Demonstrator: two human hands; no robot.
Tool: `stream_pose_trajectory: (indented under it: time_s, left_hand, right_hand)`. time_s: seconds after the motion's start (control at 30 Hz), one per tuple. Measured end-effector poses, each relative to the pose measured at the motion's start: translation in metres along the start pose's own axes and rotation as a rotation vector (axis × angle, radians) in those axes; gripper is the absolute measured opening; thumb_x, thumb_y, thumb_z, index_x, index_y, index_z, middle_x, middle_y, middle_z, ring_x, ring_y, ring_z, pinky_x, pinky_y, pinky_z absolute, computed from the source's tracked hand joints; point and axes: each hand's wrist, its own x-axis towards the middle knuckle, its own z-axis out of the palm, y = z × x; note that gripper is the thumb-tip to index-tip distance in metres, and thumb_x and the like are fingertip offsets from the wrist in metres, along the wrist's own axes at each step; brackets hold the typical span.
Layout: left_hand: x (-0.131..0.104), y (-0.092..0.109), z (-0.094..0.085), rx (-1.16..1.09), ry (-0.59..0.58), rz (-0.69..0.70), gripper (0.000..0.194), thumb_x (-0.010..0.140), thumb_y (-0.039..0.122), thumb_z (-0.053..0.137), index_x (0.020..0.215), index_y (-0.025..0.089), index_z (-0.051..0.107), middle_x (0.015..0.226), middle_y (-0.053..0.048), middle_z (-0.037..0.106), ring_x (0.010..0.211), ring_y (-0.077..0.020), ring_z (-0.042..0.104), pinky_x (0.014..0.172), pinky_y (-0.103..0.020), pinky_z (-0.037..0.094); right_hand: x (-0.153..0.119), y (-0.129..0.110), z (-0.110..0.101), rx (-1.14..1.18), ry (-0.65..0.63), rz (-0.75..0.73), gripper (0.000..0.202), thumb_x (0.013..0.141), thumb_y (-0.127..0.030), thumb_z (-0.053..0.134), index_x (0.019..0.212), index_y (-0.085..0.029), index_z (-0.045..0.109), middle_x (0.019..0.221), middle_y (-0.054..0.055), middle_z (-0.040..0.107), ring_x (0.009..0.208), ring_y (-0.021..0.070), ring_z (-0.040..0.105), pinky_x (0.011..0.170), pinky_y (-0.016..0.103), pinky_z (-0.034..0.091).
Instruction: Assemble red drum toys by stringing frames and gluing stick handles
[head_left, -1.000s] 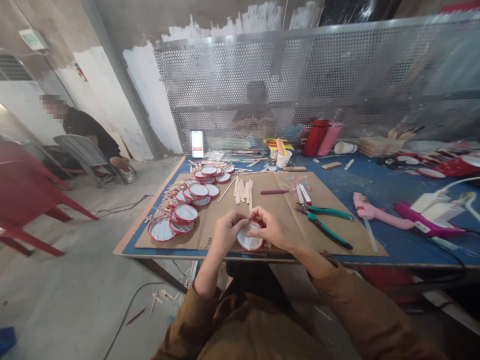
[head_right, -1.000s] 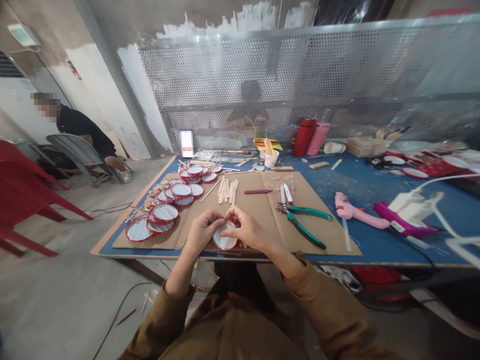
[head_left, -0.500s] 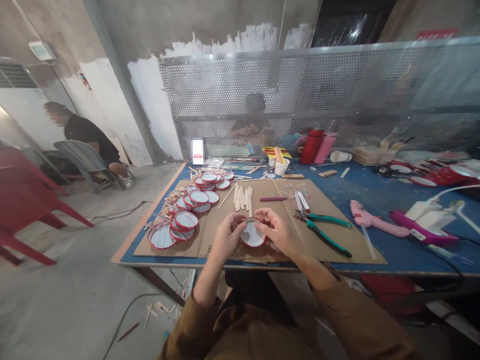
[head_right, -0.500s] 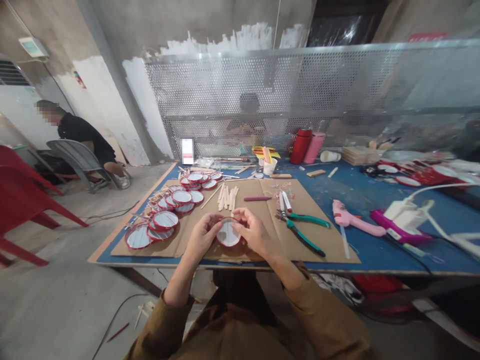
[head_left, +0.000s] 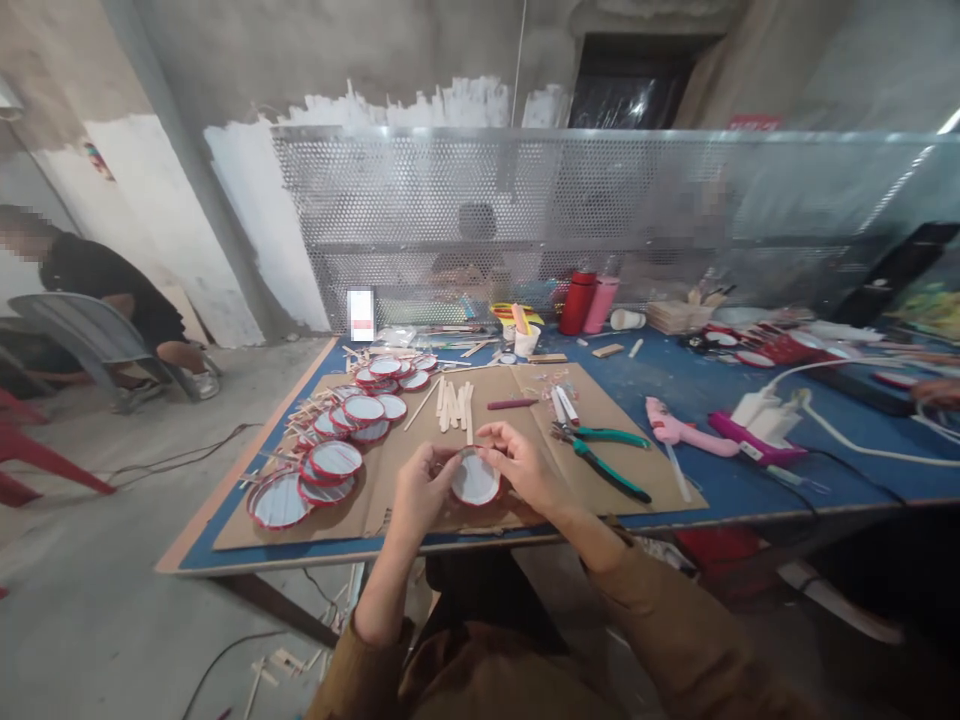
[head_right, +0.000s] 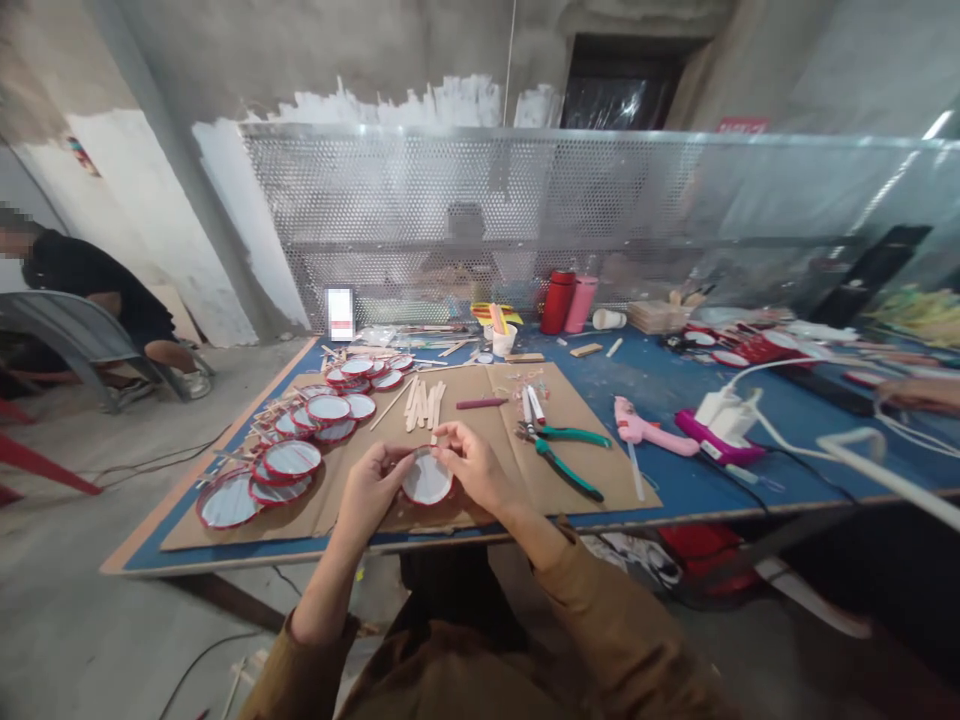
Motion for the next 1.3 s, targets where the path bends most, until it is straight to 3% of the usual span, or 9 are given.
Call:
stream_pose_trajectory:
  time_s: [0.27, 0.43, 0.6, 0.77, 0.9, 1.1, 1.3]
  left_hand:
    - [0.0, -0.002, 0.001, 0.08, 0.006, -0.016, 0.023, 0.073, 0.038, 0.062, 0.079, 0.017, 0.057, 0.059, 0.002, 0.058, 0.049, -0.0123, 0.057, 0.042, -0.022, 0.047]
    - [0.004, -0.001, 0.0, -0.051, -0.079, -0.078, 0.03, 0.076, 0.043, 0.059, 0.092, 0.018, 0.054, 0.07, 0.001, 0.06, 0.055, -0.0129, 0.059, 0.046, -0.025, 0.051]
    - [0.008, -0.003, -0.001, -0.028, -0.043, -0.024, 0.031, 0.082, 0.043, 0.05, 0.1, 0.017, 0.054, 0.084, -0.002, 0.061, 0.061, -0.0111, 0.057, 0.047, -0.021, 0.047]
    - [0.01, -0.009, -0.002, 0.148, -0.17, 0.08, 0.034, 0.077, 0.038, 0.059, 0.101, 0.015, 0.059, 0.076, -0.002, 0.064, 0.071, -0.0147, 0.059, 0.063, -0.024, 0.046]
    - [0.012, -0.01, -0.002, 0.223, -0.185, 0.073, 0.026, 0.075, 0.033, 0.058, 0.094, 0.016, 0.063, 0.085, -0.004, 0.068, 0.078, -0.0175, 0.061, 0.071, -0.027, 0.045]
    - [0.013, -0.006, -0.001, 0.231, -0.162, 0.045, 0.028, 0.074, 0.036, 0.058, 0.092, 0.016, 0.063, 0.084, -0.006, 0.068, 0.078, -0.0187, 0.061, 0.071, -0.028, 0.045]
    - [0.017, -0.018, -0.002, 0.209, -0.151, 0.029, 0.03, 0.075, 0.042, 0.058, 0.088, 0.016, 0.061, 0.077, -0.004, 0.066, 0.07, -0.0163, 0.059, 0.062, -0.025, 0.042]
  right_hand:
    - [0.003, 0.007, 0.003, -0.124, 0.106, -0.054, 0.02, 0.081, -0.035, 0.055, 0.095, -0.02, 0.054, 0.075, -0.001, 0.061, 0.069, 0.014, 0.057, 0.065, 0.027, 0.045]
    - [0.001, 0.009, 0.006, -0.208, 0.146, -0.116, 0.018, 0.083, -0.035, 0.052, 0.092, -0.02, 0.055, 0.084, 0.002, 0.065, 0.078, 0.0161, 0.061, 0.071, 0.028, 0.047]
    - [-0.005, 0.009, 0.008, -0.337, 0.202, -0.18, 0.018, 0.085, -0.036, 0.052, 0.089, -0.02, 0.057, 0.081, 0.003, 0.066, 0.075, 0.016, 0.061, 0.069, 0.027, 0.046]
    - [-0.006, 0.012, 0.01, -0.427, 0.151, -0.254, 0.014, 0.087, -0.031, 0.051, 0.088, -0.02, 0.059, 0.08, 0.002, 0.067, 0.072, 0.0143, 0.062, 0.067, 0.024, 0.045]
    - [-0.006, 0.012, 0.007, -0.487, 0.121, -0.269, 0.018, 0.089, -0.032, 0.048, 0.086, -0.02, 0.061, 0.079, 0.002, 0.067, 0.072, 0.0139, 0.061, 0.065, 0.023, 0.044]
    - [-0.019, 0.006, -0.015, -0.611, 0.099, -0.244, 0.017, 0.089, -0.027, 0.048, 0.082, -0.02, 0.061, 0.076, 0.001, 0.065, 0.072, 0.0141, 0.059, 0.066, 0.023, 0.042]
    - [-0.022, -0.02, -0.071, -0.914, 0.029, -0.156, 0.017, 0.086, -0.024, 0.048, 0.076, -0.02, 0.062, 0.077, 0.002, 0.067, 0.072, 0.0151, 0.058, 0.066, 0.024, 0.038]
